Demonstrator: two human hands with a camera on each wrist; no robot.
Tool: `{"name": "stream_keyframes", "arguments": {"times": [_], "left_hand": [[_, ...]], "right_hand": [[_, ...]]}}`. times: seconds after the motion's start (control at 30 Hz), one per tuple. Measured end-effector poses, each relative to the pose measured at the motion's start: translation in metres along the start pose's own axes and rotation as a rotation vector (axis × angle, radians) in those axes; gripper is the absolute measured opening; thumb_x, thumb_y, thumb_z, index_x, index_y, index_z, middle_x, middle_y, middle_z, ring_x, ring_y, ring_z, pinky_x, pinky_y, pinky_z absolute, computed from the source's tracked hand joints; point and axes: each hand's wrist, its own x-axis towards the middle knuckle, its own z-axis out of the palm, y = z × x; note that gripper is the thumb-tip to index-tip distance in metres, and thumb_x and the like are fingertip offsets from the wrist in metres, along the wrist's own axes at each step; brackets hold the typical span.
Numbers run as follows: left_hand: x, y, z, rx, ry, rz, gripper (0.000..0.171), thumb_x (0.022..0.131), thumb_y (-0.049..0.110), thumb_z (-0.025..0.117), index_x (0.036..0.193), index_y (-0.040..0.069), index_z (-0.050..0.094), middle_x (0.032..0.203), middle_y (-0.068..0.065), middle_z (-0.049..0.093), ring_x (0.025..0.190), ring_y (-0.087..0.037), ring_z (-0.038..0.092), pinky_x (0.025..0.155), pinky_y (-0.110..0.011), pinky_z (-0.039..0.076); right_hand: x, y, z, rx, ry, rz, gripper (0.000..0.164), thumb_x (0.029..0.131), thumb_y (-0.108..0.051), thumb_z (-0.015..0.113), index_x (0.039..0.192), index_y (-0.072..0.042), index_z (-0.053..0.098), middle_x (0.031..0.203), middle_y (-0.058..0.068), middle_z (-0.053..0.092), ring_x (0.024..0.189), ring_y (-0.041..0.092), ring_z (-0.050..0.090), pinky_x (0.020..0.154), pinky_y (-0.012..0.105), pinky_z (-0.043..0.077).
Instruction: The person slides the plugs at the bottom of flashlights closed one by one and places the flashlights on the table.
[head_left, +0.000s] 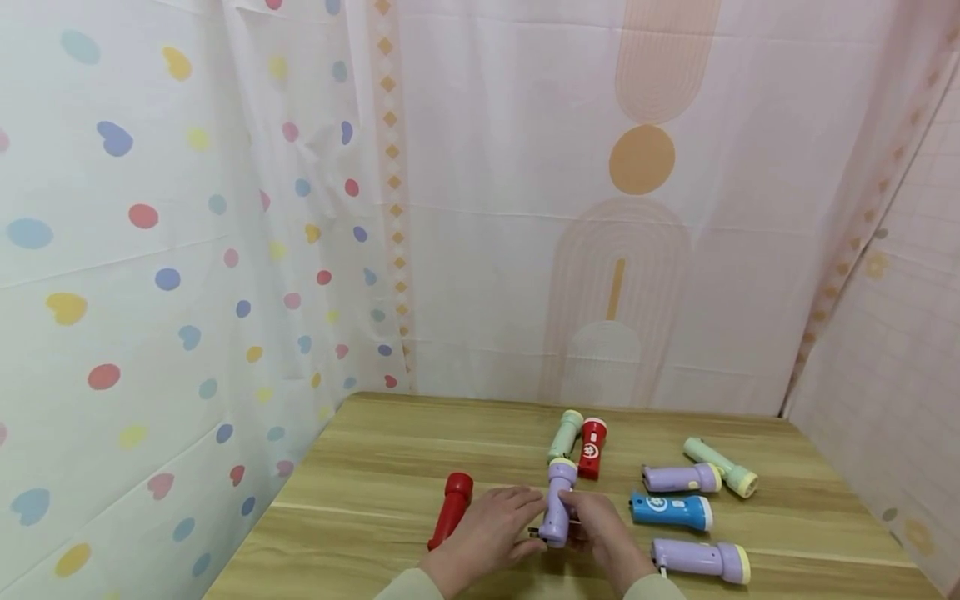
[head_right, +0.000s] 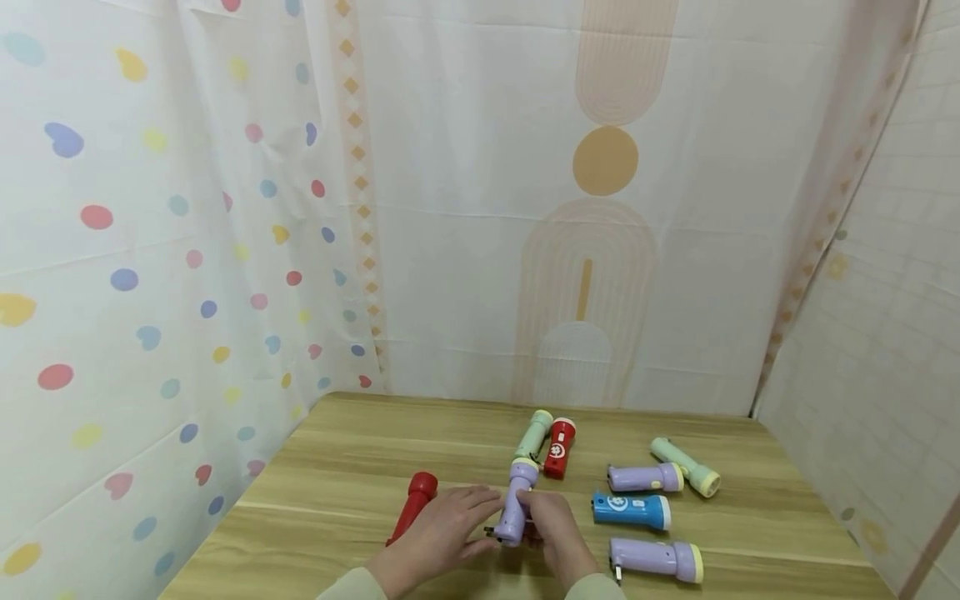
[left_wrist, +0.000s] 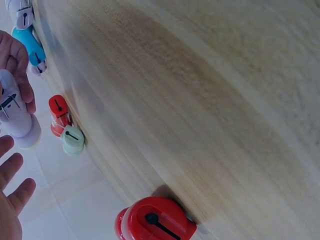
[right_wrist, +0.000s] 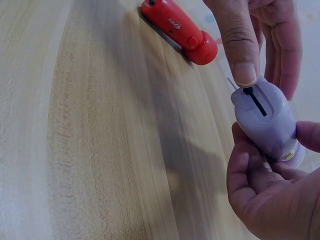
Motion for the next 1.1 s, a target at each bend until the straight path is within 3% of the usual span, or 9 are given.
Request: {"name": "stream_keyframes", "arguments": {"times": [0.47, 1.1], "left_hand": [[-0.0002, -0.0006, 0.0055, 0.023, 0.093, 0.078, 0.047, 0.09, 0.042, 0.071, 0.129, 0.017, 0.064, 0.126, 0.005, 0.065, 0.117, -0.013, 0.06, 0.094, -0.034, 0.05], [-0.002, -0.0005, 0.0074, 0.078, 0.143, 0.141, 0.039, 0.088, 0.033, 0.076, 0.123, 0.018, 0.067, 0.12, 0.008, 0.067, 0.111, -0.008, 0.062, 0.093, -0.029, 0.049]], "right_hand": [[-0.0018, -0.0019, 0.0013, 0.063, -0.026, 0.026, 0.037, 0.1, -0.018, 0.055, 0.12, 0.012, 0.05, 0.093, 0.013, 0.065, 0.08, 0.022, 0.065, 0.071, 0.033, 0.054], [-0.0041, 0.0019, 0.0035, 0.089, -0.052, -0.054, 0.029, 0.099, -0.013, 0.053, 0.11, 0.014, 0.054, 0.083, 0.009, 0.065, 0.074, 0.017, 0.063, 0.069, 0.031, 0.054]]}}
